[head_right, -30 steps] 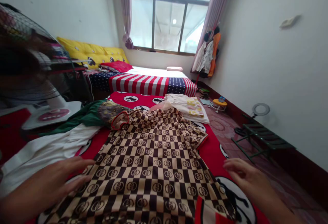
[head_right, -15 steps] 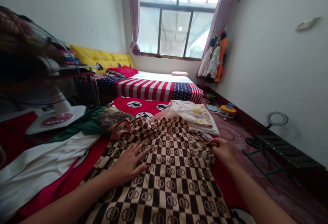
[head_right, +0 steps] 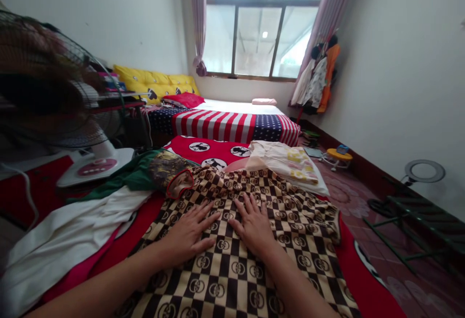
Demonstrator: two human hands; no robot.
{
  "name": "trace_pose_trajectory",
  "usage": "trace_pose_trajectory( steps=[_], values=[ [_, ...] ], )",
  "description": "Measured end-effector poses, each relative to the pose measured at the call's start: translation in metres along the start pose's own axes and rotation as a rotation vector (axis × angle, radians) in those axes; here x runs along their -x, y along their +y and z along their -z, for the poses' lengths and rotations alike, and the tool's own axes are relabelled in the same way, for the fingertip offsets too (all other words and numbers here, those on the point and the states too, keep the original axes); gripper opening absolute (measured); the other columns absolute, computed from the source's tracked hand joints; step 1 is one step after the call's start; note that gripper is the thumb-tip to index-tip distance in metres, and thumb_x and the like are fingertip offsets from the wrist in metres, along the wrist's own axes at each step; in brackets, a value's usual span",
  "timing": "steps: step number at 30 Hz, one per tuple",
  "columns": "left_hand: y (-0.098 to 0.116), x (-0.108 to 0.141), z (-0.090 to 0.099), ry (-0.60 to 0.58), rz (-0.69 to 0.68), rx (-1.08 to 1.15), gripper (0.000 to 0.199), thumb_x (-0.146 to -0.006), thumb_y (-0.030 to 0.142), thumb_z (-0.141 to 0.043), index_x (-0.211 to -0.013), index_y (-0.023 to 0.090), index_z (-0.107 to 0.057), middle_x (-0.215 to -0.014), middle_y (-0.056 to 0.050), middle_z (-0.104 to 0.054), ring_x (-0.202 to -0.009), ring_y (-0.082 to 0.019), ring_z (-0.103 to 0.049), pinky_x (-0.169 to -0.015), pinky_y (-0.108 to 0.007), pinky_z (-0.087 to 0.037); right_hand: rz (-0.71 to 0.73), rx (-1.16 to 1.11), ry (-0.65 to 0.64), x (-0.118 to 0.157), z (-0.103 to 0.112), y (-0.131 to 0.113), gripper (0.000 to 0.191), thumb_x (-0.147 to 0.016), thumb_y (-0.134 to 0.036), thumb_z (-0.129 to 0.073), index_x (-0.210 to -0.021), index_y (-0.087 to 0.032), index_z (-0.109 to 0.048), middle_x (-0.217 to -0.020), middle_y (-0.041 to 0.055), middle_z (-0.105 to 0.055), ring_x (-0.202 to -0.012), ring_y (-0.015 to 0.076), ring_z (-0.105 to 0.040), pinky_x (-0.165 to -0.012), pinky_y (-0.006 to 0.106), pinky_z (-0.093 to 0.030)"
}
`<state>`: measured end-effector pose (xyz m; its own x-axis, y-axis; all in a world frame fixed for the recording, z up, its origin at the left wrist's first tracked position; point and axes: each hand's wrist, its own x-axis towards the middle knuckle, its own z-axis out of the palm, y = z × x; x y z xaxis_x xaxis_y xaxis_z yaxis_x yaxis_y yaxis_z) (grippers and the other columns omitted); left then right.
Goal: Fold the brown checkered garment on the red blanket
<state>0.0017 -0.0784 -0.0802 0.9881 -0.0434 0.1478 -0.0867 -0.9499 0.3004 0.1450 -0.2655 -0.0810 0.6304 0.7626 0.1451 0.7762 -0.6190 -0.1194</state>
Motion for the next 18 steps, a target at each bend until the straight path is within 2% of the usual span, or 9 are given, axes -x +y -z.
trace_pose_trajectory(
  steps=[2,4,6,8,11,13,15,16,18],
  values=[
    [-0.009,-0.003,0.013,0.059,0.06,0.071,0.059,-0.089,0.05,-0.049,-0.142,0.027,-0.04,-0.149,-0.006,-0.04,-0.137,-0.024,-0.036,-0.113,-0.04,-0.029,-0.024,0.01,-0.001,0.002,-0.006,0.0,0.062,-0.091,-0.063,-0.03,-0.146,-0.033,-0.033,-0.156,0.0042,-0.021,-0.144,0.0269,-0.014,-0.112,0.057,-0.014],
    [-0.022,-0.01,0.03,0.2,0.149,0.102,0.051,-0.09,0.04,-0.05,-0.137,0.022,-0.047,-0.138,-0.008,-0.052,-0.129,-0.021,-0.046,-0.109,-0.034,-0.036,-0.031,0.014,0.003,0.003,-0.008,0.004,0.062,-0.091,-0.063,-0.029,-0.146,-0.034,-0.032,-0.156,0.0039,-0.02,-0.144,0.0258,-0.013,-0.113,0.056,-0.014],
    [-0.038,-0.018,0.049,0.352,0.239,0.059,0.048,-0.089,0.035,-0.051,-0.134,0.019,-0.048,-0.133,-0.009,-0.054,-0.122,-0.022,-0.052,-0.104,-0.033,-0.041,-0.034,0.014,0.002,0.003,-0.007,0.006,0.062,-0.091,-0.064,-0.029,-0.146,-0.034,-0.032,-0.156,0.0039,-0.02,-0.144,0.0255,-0.014,-0.113,0.056,-0.015],
    [-0.055,-0.026,0.065,0.431,0.348,-0.039,0.053,-0.088,0.035,-0.051,-0.138,0.019,-0.043,-0.132,-0.012,-0.05,-0.113,-0.024,-0.058,-0.094,-0.034,-0.047,-0.037,0.013,0.005,0.003,-0.007,0.006,0.062,-0.091,-0.064,-0.03,-0.146,-0.034,-0.032,-0.155,0.0038,-0.021,-0.144,0.0253,-0.015,-0.113,0.055,-0.015],
    [-0.075,-0.037,0.082,0.382,0.483,-0.199,0.063,-0.086,0.045,-0.053,-0.143,0.024,-0.036,-0.127,-0.012,-0.052,-0.098,-0.025,-0.065,-0.08,-0.033,-0.051,-0.041,0.014,0.009,0.002,-0.006,0.004,0.061,-0.091,-0.063,-0.03,-0.145,-0.034,-0.032,-0.155,0.0032,-0.022,-0.144,0.0247,-0.015,-0.113,0.054,-0.016],
    [-0.084,-0.043,0.09,0.327,0.504,-0.269,0.056,-0.083,0.047,-0.057,-0.134,0.026,-0.048,-0.116,-0.009,-0.061,-0.093,-0.025,-0.066,-0.075,-0.031,-0.05,-0.043,0.015,0.009,0.002,-0.006,0.003,0.061,-0.091,-0.063,-0.03,-0.145,-0.035,-0.032,-0.155,0.003,-0.022,-0.144,0.0245,-0.015,-0.113,0.054,-0.016],
    [-0.091,-0.046,0.099,0.317,0.495,-0.298,0.036,-0.083,0.043,-0.057,-0.114,0.026,-0.063,-0.105,-0.006,-0.067,-0.093,-0.025,-0.065,-0.074,-0.029,-0.048,-0.048,0.012,0.008,0.002,-0.006,0.003,0.061,-0.091,-0.063,-0.03,-0.145,-0.035,-0.033,-0.155,0.0029,-0.022,-0.144,0.0244,-0.015,-0.113,0.054,-0.016],
    [-0.093,-0.047,0.105,0.344,0.497,-0.308,0.028,-0.084,0.041,-0.055,-0.106,0.025,-0.066,-0.103,-0.005,-0.069,-0.094,-0.024,-0.065,-0.074,-0.028,-0.047,-0.05,0.01,0.008,0.003,-0.006,0.003,0.061,-0.091,-0.064,-0.029,-0.145,-0.035,-0.033,-0.155,0.0028,-0.022,-0.144,0.0242,-0.015,-0.113,0.054,-0.016],
    [-0.098,-0.045,0.117,0.467,0.522,-0.348,0.026,-0.088,0.039,-0.049,-0.101,0.024,-0.066,-0.103,-0.005,-0.069,-0.096,-0.024,-0.064,-0.074,-0.029,-0.046,-0.053,0.009,0.009,0.003,-0.006,0.003,0.061,-0.091,-0.064,-0.029,-0.145,-0.035,-0.034,-0.155,0.0027,-0.023,-0.144,0.0238,-0.016,-0.113,0.054,-0.015]
  ],
)
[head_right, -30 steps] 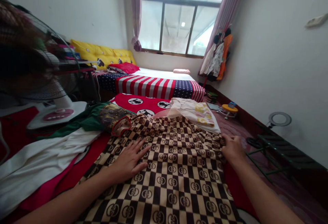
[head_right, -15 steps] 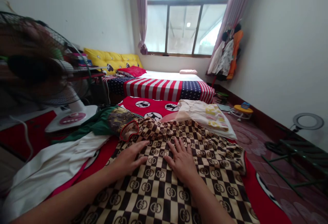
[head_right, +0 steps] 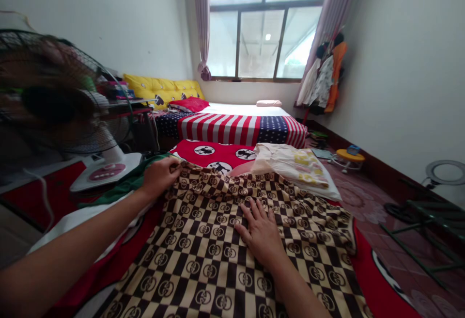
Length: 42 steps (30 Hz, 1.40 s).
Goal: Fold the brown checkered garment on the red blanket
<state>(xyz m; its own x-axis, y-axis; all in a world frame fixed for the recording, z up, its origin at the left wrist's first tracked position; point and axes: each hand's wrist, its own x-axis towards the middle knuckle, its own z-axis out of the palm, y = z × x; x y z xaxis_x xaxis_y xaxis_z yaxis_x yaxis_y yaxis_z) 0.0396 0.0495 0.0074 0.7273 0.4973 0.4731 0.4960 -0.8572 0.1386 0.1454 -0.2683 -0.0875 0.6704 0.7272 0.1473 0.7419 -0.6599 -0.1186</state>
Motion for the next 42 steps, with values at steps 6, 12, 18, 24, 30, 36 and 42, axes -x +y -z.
trace_pose_trajectory(
  steps=[6,12,18,24,30,36,42],
  values=[
    [-0.02,-0.008,0.014,-0.015,-0.078,-0.197,0.016,-0.078,0.03,-0.059,-0.085,0.022,-0.071,-0.092,-0.008,-0.067,-0.084,-0.027,-0.063,-0.065,-0.034,-0.045,-0.006,-0.002,0.005,-0.001,-0.001,-0.001,0.06,-0.091,-0.063,-0.03,-0.144,-0.035,-0.035,-0.155,0.0022,-0.023,-0.144,0.0242,-0.016,-0.113,0.054,-0.015],
    [0.029,-0.031,0.0,-0.013,-0.172,-0.001,0.033,-0.084,0.034,-0.049,-0.109,0.02,-0.068,-0.114,-0.01,-0.064,-0.11,-0.027,-0.055,-0.093,-0.036,-0.042,-0.003,-0.017,0.009,0.0,-0.002,0.0,0.06,-0.091,-0.062,-0.031,-0.145,-0.034,-0.034,-0.155,0.0026,-0.022,-0.144,0.0244,-0.015,-0.113,0.054,-0.013],
    [0.092,-0.048,-0.05,-0.273,-0.187,0.098,0.039,-0.088,0.046,-0.043,-0.093,0.021,-0.074,-0.096,-0.007,-0.073,-0.091,-0.022,-0.066,-0.077,-0.028,-0.048,-0.008,-0.036,0.005,0.0,0.0,0.0,0.059,-0.091,-0.061,-0.033,-0.144,-0.035,-0.035,-0.155,0.0024,-0.023,-0.144,0.0243,-0.015,-0.113,0.053,-0.014],
    [0.099,-0.037,-0.069,-0.354,-0.154,-0.041,0.051,-0.07,0.066,-0.057,-0.081,0.019,-0.075,-0.09,-0.015,-0.073,-0.091,-0.033,-0.066,-0.077,-0.04,-0.047,-0.01,-0.045,0.014,0.001,0.001,-0.001,0.059,-0.091,-0.061,-0.034,-0.144,-0.034,-0.037,-0.155,0.0035,-0.025,-0.144,0.0247,-0.017,-0.113,0.053,-0.015],
    [0.094,-0.018,-0.057,-0.323,-0.384,-0.077,0.031,-0.07,0.051,-0.066,-0.087,0.026,-0.074,-0.096,-0.008,-0.07,-0.097,-0.029,-0.061,-0.082,-0.039,-0.043,-0.008,-0.051,0.016,0.001,0.001,-0.001,0.058,-0.091,-0.059,-0.036,-0.143,-0.033,-0.038,-0.154,0.0034,-0.025,-0.144,0.0255,-0.018,-0.113,0.054,-0.014],
    [0.1,-0.004,-0.05,-0.265,-0.556,-0.086,0.018,-0.082,0.036,-0.061,-0.09,0.02,-0.067,-0.093,-0.007,-0.067,-0.093,-0.025,-0.061,-0.08,-0.035,-0.042,-0.01,-0.056,0.027,0.002,0.0,-0.001,0.058,-0.091,-0.058,-0.037,-0.143,-0.033,-0.039,-0.154,0.0033,-0.026,-0.143,0.0254,-0.019,-0.113,0.054,-0.014],
    [0.099,-0.035,-0.051,-0.106,-0.497,-0.086,0.028,-0.097,0.023,-0.032,-0.112,0.02,-0.056,-0.104,-0.01,-0.062,-0.093,-0.024,-0.06,-0.073,-0.034,-0.043,-0.012,-0.07,0.035,0.003,0.002,-0.003,0.058,-0.091,-0.057,-0.038,-0.145,-0.034,-0.034,-0.156,0.0034,-0.022,-0.144,0.024,-0.016,-0.113,0.053,-0.014]
  ],
)
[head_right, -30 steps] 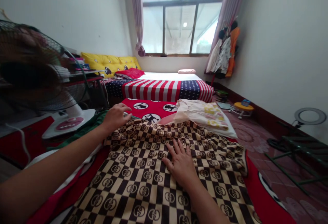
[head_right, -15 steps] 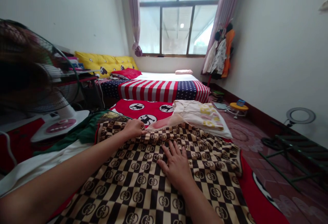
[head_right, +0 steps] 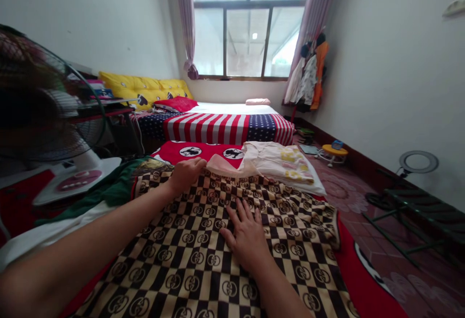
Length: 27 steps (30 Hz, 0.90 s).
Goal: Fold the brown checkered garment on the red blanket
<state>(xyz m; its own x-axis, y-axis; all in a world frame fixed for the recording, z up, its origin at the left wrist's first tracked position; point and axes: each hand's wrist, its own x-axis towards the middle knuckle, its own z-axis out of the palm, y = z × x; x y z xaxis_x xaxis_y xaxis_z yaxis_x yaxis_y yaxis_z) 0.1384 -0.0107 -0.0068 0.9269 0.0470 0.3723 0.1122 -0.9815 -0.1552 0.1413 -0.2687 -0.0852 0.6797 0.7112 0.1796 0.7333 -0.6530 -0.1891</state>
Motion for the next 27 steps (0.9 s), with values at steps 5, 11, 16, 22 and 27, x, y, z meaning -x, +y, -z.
trace_pose_trajectory(
  steps=[5,11,16,22,27],
  values=[
    [0.005,-0.024,-0.019,0.03,0.091,-0.004,0.026,-0.091,0.014,-0.039,-0.098,0.017,-0.064,-0.1,-0.014,-0.063,-0.098,-0.028,-0.058,-0.08,-0.039,-0.043,-0.002,-0.022,-0.018,0.002,0.003,0.0,0.059,-0.091,-0.06,-0.035,-0.145,-0.035,-0.033,-0.156,0.0044,-0.021,-0.144,0.0237,-0.016,-0.114,0.052,-0.013],
    [0.037,-0.014,-0.016,0.047,0.173,0.086,0.031,-0.093,0.021,-0.037,-0.103,0.019,-0.065,-0.108,-0.012,-0.064,-0.101,-0.025,-0.059,-0.085,-0.037,-0.043,-0.012,-0.052,-0.012,0.002,0.003,-0.002,0.06,-0.091,-0.06,-0.035,-0.145,-0.034,-0.034,-0.156,0.0049,-0.022,-0.144,0.0245,-0.016,-0.114,0.053,-0.011],
    [0.063,0.023,-0.029,0.022,0.182,0.158,0.044,-0.091,0.042,-0.046,-0.126,0.017,-0.056,-0.129,-0.013,-0.058,-0.116,-0.024,-0.055,-0.098,-0.034,-0.041,-0.029,-0.244,0.008,0.0,0.004,0.003,0.058,-0.088,-0.056,-0.044,-0.139,-0.028,-0.045,-0.153,0.0069,-0.029,-0.143,0.0266,-0.02,-0.115,0.054,-0.008],
    [0.068,0.043,-0.058,0.081,0.144,0.21,0.063,-0.088,0.055,-0.046,-0.141,0.021,-0.042,-0.148,-0.013,-0.04,-0.139,-0.031,-0.031,-0.114,-0.048,-0.019,-0.359,-1.039,0.231,-0.034,0.031,0.046,0.051,-0.081,-0.045,-0.056,-0.121,-0.015,-0.053,-0.105,0.0102,-0.069,-0.092,0.0234,-0.069,-0.083,0.038,-0.056],
    [0.065,0.044,-0.06,0.112,0.135,0.243,0.063,-0.087,0.055,-0.047,-0.14,0.02,-0.044,-0.146,-0.013,-0.043,-0.137,-0.03,-0.033,-0.116,-0.048,-0.017,-0.523,-1.02,0.333,-0.088,0.045,0.078,0.07,-0.065,-0.02,-0.067,-0.13,-0.017,-0.041,-0.058,-0.0072,-0.059,-0.044,0.0158,-0.061,-0.039,0.024,-0.049]
  ],
)
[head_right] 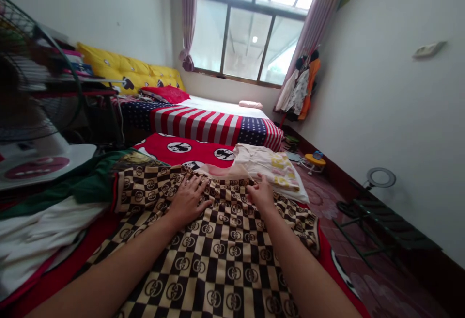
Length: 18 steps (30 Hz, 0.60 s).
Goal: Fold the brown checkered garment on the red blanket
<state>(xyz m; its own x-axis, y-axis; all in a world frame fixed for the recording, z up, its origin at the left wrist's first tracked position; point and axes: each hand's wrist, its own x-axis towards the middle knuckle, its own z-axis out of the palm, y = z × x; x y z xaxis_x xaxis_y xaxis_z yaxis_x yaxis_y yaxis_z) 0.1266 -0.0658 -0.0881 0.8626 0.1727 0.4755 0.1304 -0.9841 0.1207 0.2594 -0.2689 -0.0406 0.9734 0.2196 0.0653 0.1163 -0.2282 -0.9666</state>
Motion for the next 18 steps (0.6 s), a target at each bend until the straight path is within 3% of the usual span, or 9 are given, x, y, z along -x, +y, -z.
trace_pose_trajectory(
  steps=[2,4,8,12,15,18],
  values=[
    [-0.002,0.0,0.0,-0.004,-0.014,0.011,0.064,-0.086,0.055,-0.049,-0.14,0.02,-0.045,-0.146,-0.013,-0.043,-0.137,-0.029,-0.033,-0.116,-0.047,-0.017,-0.031,-0.017,0.009,-0.017,-0.006,0.0,0.062,-0.064,-0.018,-0.068,-0.122,-0.016,-0.047,-0.053,-0.0074,-0.058,-0.041,0.0167,-0.06,-0.036,0.025,-0.048],
    [-0.003,0.001,0.001,-0.012,-0.02,0.02,0.065,-0.085,0.055,-0.05,-0.14,0.02,-0.045,-0.147,-0.013,-0.042,-0.138,-0.029,-0.033,-0.116,-0.047,-0.016,-0.052,-0.059,0.021,-0.029,-0.012,0.002,0.042,-0.066,-0.018,-0.067,-0.105,-0.016,-0.054,-0.054,-0.0032,-0.062,-0.044,0.0185,-0.063,-0.038,0.026,-0.05],
    [-0.004,0.0,0.002,-0.019,0.002,0.028,0.072,-0.083,0.058,-0.052,-0.142,0.018,-0.042,-0.148,-0.014,-0.04,-0.139,-0.029,-0.031,-0.117,-0.048,-0.014,-0.01,-0.174,0.131,-0.044,-0.017,0.003,0.01,-0.076,-0.022,-0.057,-0.085,-0.02,-0.052,-0.07,0.0034,-0.069,-0.067,0.0202,-0.071,-0.054,0.028,-0.058],
    [-0.003,0.001,0.002,-0.031,0.005,0.039,0.081,-0.079,0.071,-0.047,-0.143,0.02,-0.041,-0.149,-0.013,-0.037,-0.14,-0.031,-0.027,-0.117,-0.05,-0.009,0.018,-0.211,0.248,-0.051,-0.016,0.006,0.011,-0.079,-0.023,-0.053,-0.089,-0.022,-0.048,-0.076,0.003,-0.069,-0.081,0.0206,-0.072,-0.065,0.03,-0.061],
    [-0.002,0.001,0.001,-0.052,0.031,0.047,0.089,-0.074,0.08,-0.04,-0.143,0.022,-0.041,-0.151,-0.013,-0.034,-0.141,-0.032,-0.025,-0.117,-0.049,-0.009,0.023,-0.159,0.211,-0.049,-0.017,0.007,0.019,-0.077,-0.02,-0.054,-0.096,-0.02,-0.049,-0.078,0.0043,-0.069,-0.082,0.0207,-0.072,-0.069,0.031,-0.061],
    [-0.002,0.0,0.0,-0.082,0.079,0.043,0.088,-0.073,0.082,-0.038,-0.14,0.025,-0.046,-0.152,-0.011,-0.033,-0.142,-0.033,-0.021,-0.116,-0.049,-0.01,0.074,-0.058,0.155,-0.034,-0.022,0.006,0.04,-0.077,-0.022,-0.053,-0.116,-0.017,-0.045,-0.094,0.0087,-0.07,-0.081,0.0206,-0.071,-0.072,0.034,-0.06]
  ],
)
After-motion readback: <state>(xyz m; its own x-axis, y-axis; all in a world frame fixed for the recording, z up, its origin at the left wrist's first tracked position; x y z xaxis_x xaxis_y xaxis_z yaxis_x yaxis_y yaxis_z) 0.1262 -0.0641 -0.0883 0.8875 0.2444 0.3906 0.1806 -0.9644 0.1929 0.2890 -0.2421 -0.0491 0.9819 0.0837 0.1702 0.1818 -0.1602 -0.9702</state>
